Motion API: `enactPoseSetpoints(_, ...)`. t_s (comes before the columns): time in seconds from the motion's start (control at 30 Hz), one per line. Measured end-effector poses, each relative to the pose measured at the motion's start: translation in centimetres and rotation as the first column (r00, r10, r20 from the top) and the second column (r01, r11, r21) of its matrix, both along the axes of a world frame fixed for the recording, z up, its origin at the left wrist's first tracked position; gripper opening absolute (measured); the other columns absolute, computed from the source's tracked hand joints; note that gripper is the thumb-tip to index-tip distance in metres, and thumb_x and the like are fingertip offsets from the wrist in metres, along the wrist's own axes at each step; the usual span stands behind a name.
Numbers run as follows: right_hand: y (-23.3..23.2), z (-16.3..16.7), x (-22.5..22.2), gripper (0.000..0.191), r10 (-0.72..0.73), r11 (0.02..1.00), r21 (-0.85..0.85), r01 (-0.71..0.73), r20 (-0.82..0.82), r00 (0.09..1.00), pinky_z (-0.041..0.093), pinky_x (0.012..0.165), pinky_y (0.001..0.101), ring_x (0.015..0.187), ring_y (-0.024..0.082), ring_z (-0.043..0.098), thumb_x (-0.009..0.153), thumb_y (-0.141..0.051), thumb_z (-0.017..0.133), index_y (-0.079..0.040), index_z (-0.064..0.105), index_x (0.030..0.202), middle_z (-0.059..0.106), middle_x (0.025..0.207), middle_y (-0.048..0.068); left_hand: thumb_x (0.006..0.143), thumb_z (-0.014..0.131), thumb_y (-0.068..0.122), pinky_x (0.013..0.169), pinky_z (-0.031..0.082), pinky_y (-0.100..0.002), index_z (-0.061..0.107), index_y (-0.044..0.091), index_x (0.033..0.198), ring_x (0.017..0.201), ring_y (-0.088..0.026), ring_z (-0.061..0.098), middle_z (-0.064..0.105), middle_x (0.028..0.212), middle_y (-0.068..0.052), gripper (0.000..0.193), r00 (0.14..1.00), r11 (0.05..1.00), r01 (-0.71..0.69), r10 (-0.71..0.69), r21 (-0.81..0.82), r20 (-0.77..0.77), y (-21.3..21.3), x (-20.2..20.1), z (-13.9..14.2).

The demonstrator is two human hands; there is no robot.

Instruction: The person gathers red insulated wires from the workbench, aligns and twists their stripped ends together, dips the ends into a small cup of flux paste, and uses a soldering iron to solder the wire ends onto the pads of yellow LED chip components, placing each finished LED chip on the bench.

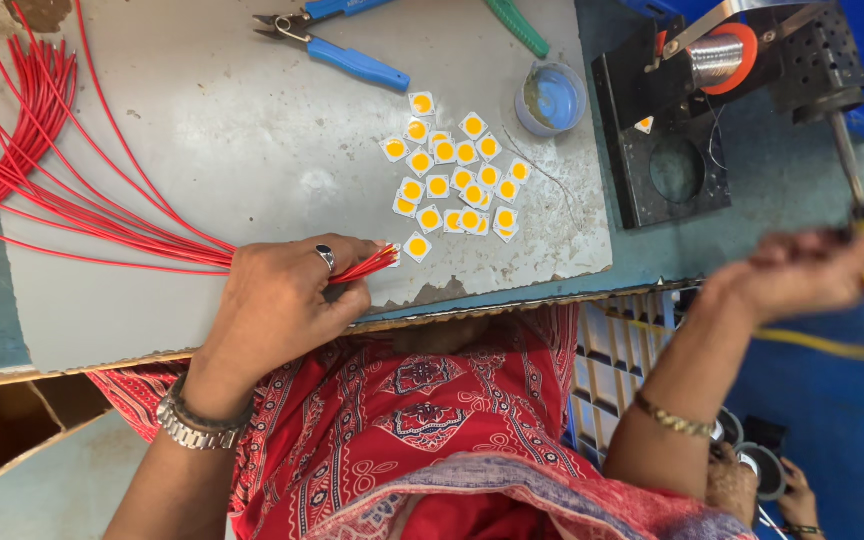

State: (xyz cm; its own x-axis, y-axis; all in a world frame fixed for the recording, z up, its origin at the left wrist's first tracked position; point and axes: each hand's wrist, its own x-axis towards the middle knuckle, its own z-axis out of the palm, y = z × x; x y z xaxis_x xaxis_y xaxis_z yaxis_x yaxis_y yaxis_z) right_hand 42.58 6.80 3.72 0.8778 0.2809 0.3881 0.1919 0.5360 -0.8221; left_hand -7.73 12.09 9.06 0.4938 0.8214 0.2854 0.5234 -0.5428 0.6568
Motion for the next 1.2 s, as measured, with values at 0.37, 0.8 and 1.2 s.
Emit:
enactPoseSetpoints(0.37, -7.3, 2.3, -3.0, 0.025, 0.196, 0.973, -0.214, -0.082, 0.586, 0.786, 0.041, 0.066, 0.0276, 0.071, 0.019, 0.048, 0.111, -0.019, 0.067, 0.003, 0.054, 0.105, 0.054, 0.089, 0.013, 0.08, 0.075, 0.013, 0.056, 0.053, -0.035, 0.079, 0.007, 0.102, 0.056, -0.022, 0.065, 0.076, 0.089, -0.007, 0.023, 1.0, 1.0, -0.006, 0.006, -0.004, 0.013, 0.0, 0.0, -0.5)
enactPoseSetpoints(0.8, -6.1, 4.4, -6.8, 0.021, 0.388, 0.868, -0.488, -0.089, 0.555, 0.736, 0.046, 0.075, 0.0225, 0.079, 0.016, 0.059, 0.099, -0.012, 0.071, 0.005, 0.06, 0.101, 0.066, 0.091, 0.013, 0.081, 0.076, 0.013, 0.057, 0.053, -0.035, 0.078, 0.006, 0.1, 0.06, -0.021, 0.068, 0.076, 0.089, -0.006, 0.021, 1.0, 1.0, 0.004, -0.004, 0.008, 0.025, 0.1, -0.3, -0.8)
enactPoseSetpoints(1.2, -5.8, 4.7, -7.1, 0.02, 0.414, 0.848, -0.523, -0.086, 0.55, 0.725, 0.049, 0.076, 0.0226, 0.076, 0.015, 0.057, 0.099, -0.011, 0.067, 0.008, 0.059, 0.099, 0.067, 0.093, 0.014, 0.081, 0.074, 0.012, 0.06, 0.054, -0.036, 0.078, 0.006, 0.099, 0.064, -0.023, 0.069, 0.077, 0.093, -0.006, 0.019, 1.0, 1.0, 0.013, -0.014, 0.023, 0.012, 0.1, -0.2, -0.8)
